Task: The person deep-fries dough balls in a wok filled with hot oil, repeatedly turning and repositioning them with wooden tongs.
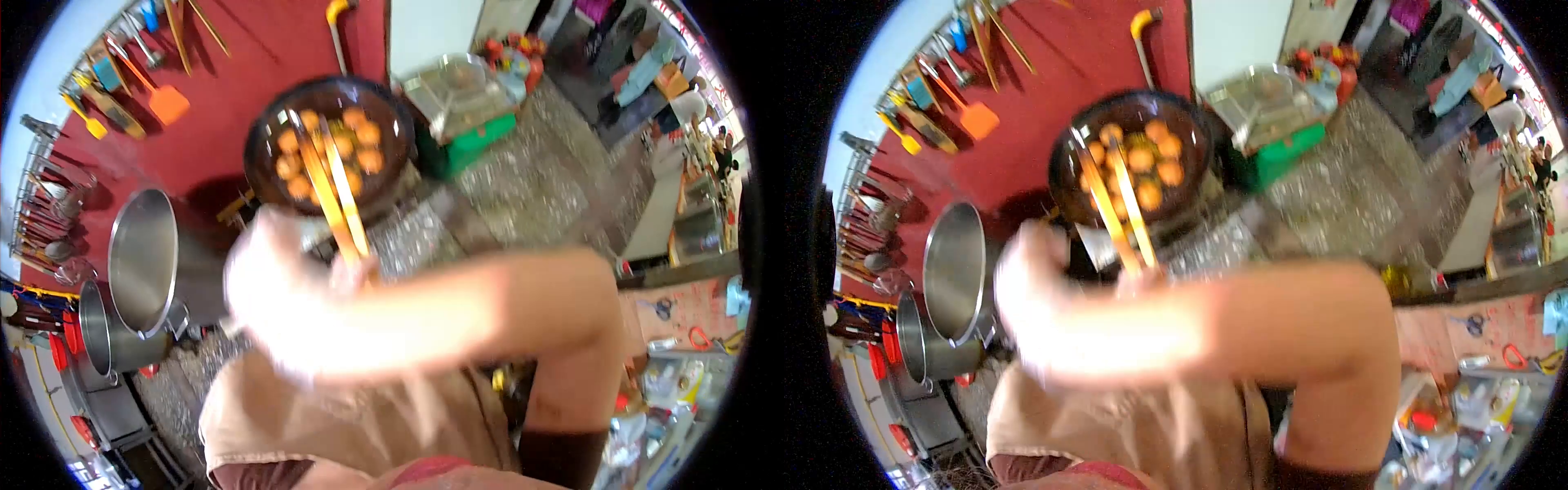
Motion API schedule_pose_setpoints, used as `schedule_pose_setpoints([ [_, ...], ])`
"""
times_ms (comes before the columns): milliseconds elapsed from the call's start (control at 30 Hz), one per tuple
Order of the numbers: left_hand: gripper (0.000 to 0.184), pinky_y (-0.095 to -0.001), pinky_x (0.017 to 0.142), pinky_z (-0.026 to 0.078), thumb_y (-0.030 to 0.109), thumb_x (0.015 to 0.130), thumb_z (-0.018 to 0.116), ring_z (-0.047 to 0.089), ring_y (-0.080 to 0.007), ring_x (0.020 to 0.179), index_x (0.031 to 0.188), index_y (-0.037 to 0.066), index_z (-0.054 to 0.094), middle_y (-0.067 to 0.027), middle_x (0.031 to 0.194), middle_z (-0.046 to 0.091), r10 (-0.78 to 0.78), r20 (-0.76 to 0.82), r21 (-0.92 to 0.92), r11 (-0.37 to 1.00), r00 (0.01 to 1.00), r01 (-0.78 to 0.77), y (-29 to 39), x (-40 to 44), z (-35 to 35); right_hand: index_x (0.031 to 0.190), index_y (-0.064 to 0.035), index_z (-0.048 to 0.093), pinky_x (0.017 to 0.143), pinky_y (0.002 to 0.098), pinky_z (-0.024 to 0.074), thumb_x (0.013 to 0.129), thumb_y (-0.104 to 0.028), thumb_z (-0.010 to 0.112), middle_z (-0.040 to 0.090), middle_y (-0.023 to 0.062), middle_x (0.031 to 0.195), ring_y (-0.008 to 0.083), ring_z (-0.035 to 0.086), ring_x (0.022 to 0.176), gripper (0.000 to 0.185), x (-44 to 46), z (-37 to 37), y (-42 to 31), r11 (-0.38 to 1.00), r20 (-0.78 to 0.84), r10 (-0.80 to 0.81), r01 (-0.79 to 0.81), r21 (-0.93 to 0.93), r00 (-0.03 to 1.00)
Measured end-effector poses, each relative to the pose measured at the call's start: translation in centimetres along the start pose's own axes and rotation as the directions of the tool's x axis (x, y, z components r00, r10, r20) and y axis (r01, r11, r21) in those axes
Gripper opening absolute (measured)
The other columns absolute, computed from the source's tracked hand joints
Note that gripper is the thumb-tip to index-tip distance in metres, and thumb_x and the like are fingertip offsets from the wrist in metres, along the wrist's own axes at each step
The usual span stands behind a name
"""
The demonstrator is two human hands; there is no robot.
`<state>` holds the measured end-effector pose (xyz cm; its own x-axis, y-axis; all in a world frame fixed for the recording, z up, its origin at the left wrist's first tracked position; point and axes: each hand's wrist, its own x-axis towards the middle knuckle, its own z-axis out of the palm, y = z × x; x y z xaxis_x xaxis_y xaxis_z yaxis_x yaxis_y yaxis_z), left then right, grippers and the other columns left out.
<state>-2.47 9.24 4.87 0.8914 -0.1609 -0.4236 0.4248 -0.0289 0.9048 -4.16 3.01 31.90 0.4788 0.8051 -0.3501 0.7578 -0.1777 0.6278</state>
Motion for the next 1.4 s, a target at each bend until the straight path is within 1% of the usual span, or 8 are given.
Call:
schedule_pose_setpoints([
  [67,0.035,-0.0291,0.072,0.048,0.031,0.083,0.069,0.057,-0.0138,0.078,0.101,0.003,0.059,-0.0029,0.087,0.061,0.02,-0.007,-0.064,0.998,1.0,-0.021,-1.1,0.5,-0.4,0.095,-0.0149,0.074,0.071,0.0413,0.0486,0.062,-0.03,0.078,0.07,0.0054,0.096,0.0224,0.064,0.092,0.036,6.2,5.2,3.6,0.808,-0.023,0.344,-0.284,0.516,0.939],
  [467,0.038,-0.0286,0.075,0.048,0.031,0.083,0.071,0.059,-0.0137,0.083,0.108,0.004,0.059,-0.0034,0.092,0.062,0.069,-0.073,-0.11,0.991,0.995,-0.077,-2.9,1.0,-1.9,0.086,-0.0153,0.072,0.075,0.0395,0.0474,0.079,-0.017,0.057,0.071,0.0051,0.085,0.0229,0.069,0.086,0.016,7.3,22.1,10.9,0.618,0.022,0.749,-0.71,0.338,0.662],
  [633,0.044,-0.0278,0.077,0.047,0.03,0.082,0.071,0.057,-0.0132,0.086,0.114,0.005,0.054,-0.0025,0.095,0.061,0.063,-0.099,-0.101,0.992,0.993,-0.073,-2.5,1.5,-1.8,0.083,-0.0047,0.069,0.066,0.0398,0.0529,0.085,-0.048,0.061,0.067,0.0162,0.078,0.0278,0.068,0.077,0.044,6.3,22.7,8.3,0.443,0.025,0.664,-0.42,0.792,0.747],
  [767,0.061,-0.0264,0.081,0.049,0.022,0.078,0.077,0.056,-0.0116,0.093,0.127,0.005,0.043,-0.0035,0.104,0.06,0.222,0.0,-0.344,0.915,0.975,-0.209,-2.6,2.2,-0.6,0.137,-0.0076,0.044,0.098,0.038,0.0463,0.082,-0.042,0.072,0.056,0.0117,0.127,0.0204,0.055,0.114,0.071,6.2,27.5,-2.2,-0.698,-0.137,0.239,0.268,0.664,0.961],
  [833,0.071,-0.029,0.082,0.05,0.029,0.075,0.08,0.055,-0.013,0.098,0.129,0.005,0.041,-0.0049,0.11,0.058,0.325,0.053,-0.282,0.912,0.944,-0.299,-2.5,2.4,0.2,0.149,-0.0049,0.015,0.099,0.0356,0.0462,0.074,-0.024,0.081,0.048,0.0149,0.133,0.0259,0.05,0.121,0.102,4.3,25.9,-5.7,-0.64,-0.02,0.224,0.163,0.751,0.974],
  [1000,0.063,-0.0281,0.08,0.052,0.016,0.08,0.076,0.058,-0.0176,0.098,0.129,0.004,0.038,-0.0092,0.112,0.054,0.2,0.143,0.279,0.932,0.969,-0.233,-3.7,3.3,1.4,0.128,-0.0066,0.039,0.086,0.0278,0.0501,0.076,-0.001,0.074,0.057,0.004,0.108,0.014,0.058,0.1,0.063,4.0,28.4,-11.3,-0.905,0.246,0.362,0.276,0.323,0.899],
  [1067,0.07,-0.0285,0.079,0.051,0.021,0.075,0.081,0.057,-0.016,0.097,0.129,0.005,0.039,-0.0083,0.109,0.056,0.179,0.205,-0.264,0.957,0.962,-0.122,-6.9,5.9,2.1,0.128,-0.0069,0.04,0.086,0.028,0.0502,0.077,0.0,0.073,0.057,0.0032,0.106,0.014,0.058,0.099,0.061,3.1,28.4,-11.4,-0.904,0.269,0.378,0.291,0.312,0.886],
  [1400,0.086,-0.0332,0.091,0.047,0.031,0.072,0.083,0.058,-0.0189,0.101,0.14,0.007,0.034,-0.0085,0.11,0.061,0.272,0.29,-0.09,0.962,0.918,-0.256,-1.5,3.6,2.5,0.128,-0.0057,0.04,0.083,0.0277,0.0502,0.076,-0.005,0.074,0.057,0.0073,0.108,0.0159,0.058,0.1,0.062,2.6,28.6,-10.6,-0.887,0.33,0.422,0.309,0.344,0.844],
])
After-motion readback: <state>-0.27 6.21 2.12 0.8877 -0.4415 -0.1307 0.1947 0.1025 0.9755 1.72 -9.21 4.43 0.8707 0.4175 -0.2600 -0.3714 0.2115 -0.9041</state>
